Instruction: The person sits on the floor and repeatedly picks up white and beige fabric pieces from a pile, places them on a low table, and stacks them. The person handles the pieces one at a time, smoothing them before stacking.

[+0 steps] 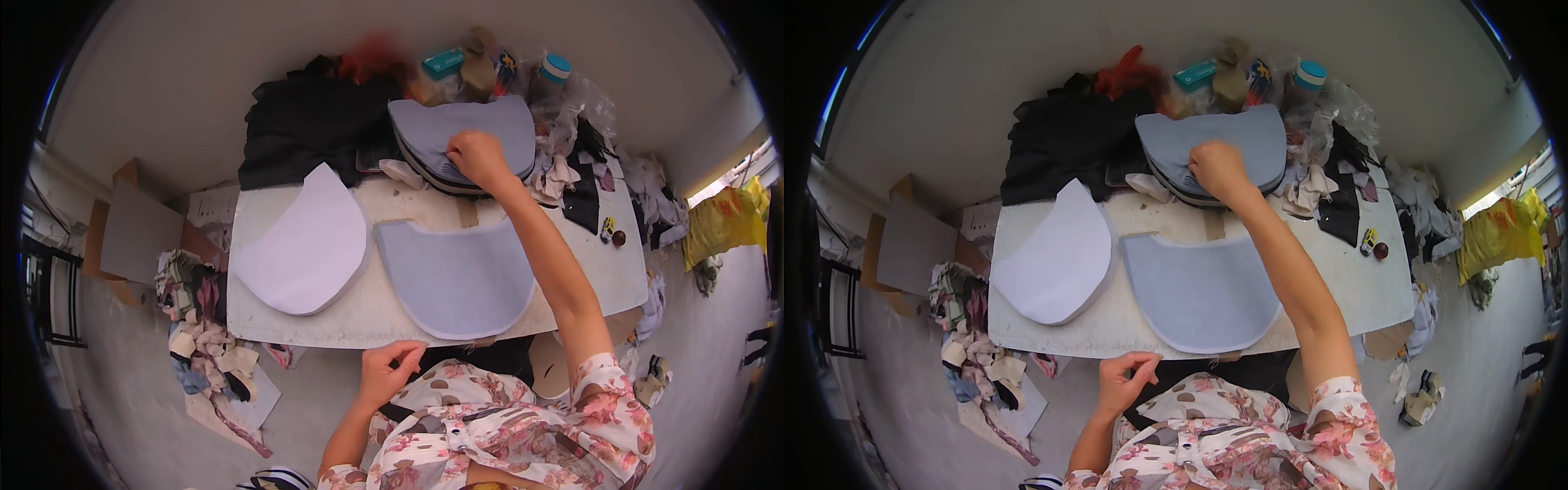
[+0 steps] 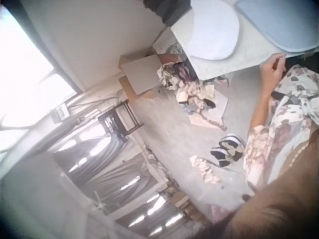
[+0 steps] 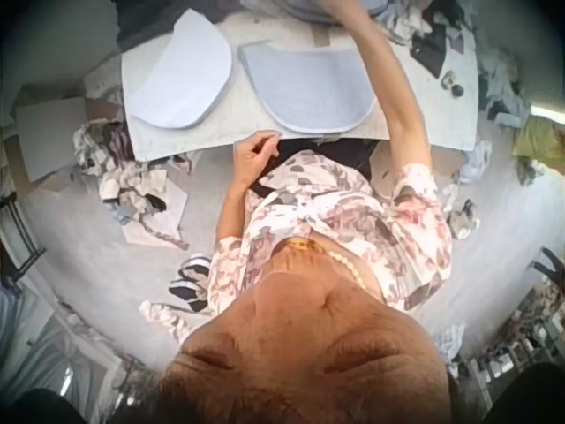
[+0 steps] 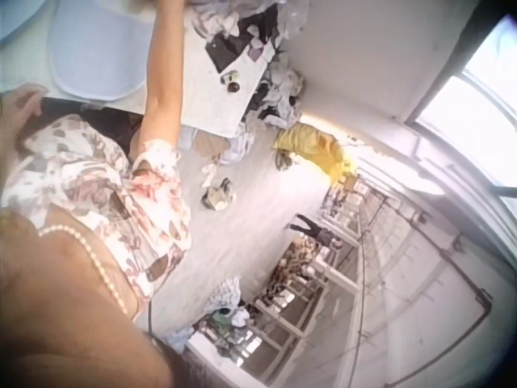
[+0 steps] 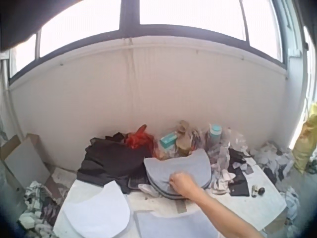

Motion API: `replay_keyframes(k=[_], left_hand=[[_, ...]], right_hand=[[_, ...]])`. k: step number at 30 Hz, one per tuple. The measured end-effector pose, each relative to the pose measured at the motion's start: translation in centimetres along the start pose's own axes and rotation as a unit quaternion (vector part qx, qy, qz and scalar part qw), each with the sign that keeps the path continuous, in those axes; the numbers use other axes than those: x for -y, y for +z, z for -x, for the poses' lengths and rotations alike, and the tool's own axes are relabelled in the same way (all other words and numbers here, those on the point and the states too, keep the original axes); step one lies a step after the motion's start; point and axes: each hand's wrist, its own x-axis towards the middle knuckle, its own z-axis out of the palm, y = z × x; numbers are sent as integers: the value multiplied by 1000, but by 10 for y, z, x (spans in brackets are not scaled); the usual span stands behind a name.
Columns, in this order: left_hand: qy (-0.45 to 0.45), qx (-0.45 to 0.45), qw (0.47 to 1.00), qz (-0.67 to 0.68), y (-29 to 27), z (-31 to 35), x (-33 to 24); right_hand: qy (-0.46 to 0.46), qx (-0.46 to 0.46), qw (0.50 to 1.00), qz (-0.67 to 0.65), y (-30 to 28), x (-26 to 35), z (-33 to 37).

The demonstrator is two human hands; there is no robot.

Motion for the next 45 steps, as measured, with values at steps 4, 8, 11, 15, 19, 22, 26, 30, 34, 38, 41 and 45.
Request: replay_keyframes(k=[4,8,11,15,19,22,26,30,34,38,41,45], left_hand=[[12,-58,982,180,1,-82,-15],[-47,-16,909,413,21,-178,-36],[-119,-20,885,450,24,-231,-41],[-41,-131,911,389,17,-274,-21],[146,-212,954,152,16,-274,-33],[231,-229,946,1,23,-250,-64],[277,-222,932,-71,21,-229,-90],[286,-262,921,-35,-1,-220,-91],[301,-265,913,80,-15,-203,-97],[270,-236,924,132,-25,-181,-103],[267,-192,918,220,-25,-175,-103],[256,-175,920,239,-27,-159,-101]], right_hand=[[-11,-14,1000,6,-4,-1,2],[-39,-34,997,-55,-24,9,12],[-68,21,994,-80,-45,30,33],[-130,109,981,-95,-56,40,55],[-134,-83,981,-109,-60,41,42],[-203,-83,955,-199,-59,35,10],[-157,104,979,-76,-60,0,-5],[-122,81,989,21,-102,-29,13],[-52,37,998,-6,-144,-50,38],[74,7,909,-411,-159,-52,68],[71,-61,840,-534,-162,-34,89],[76,-93,815,-567,-157,-18,109]])
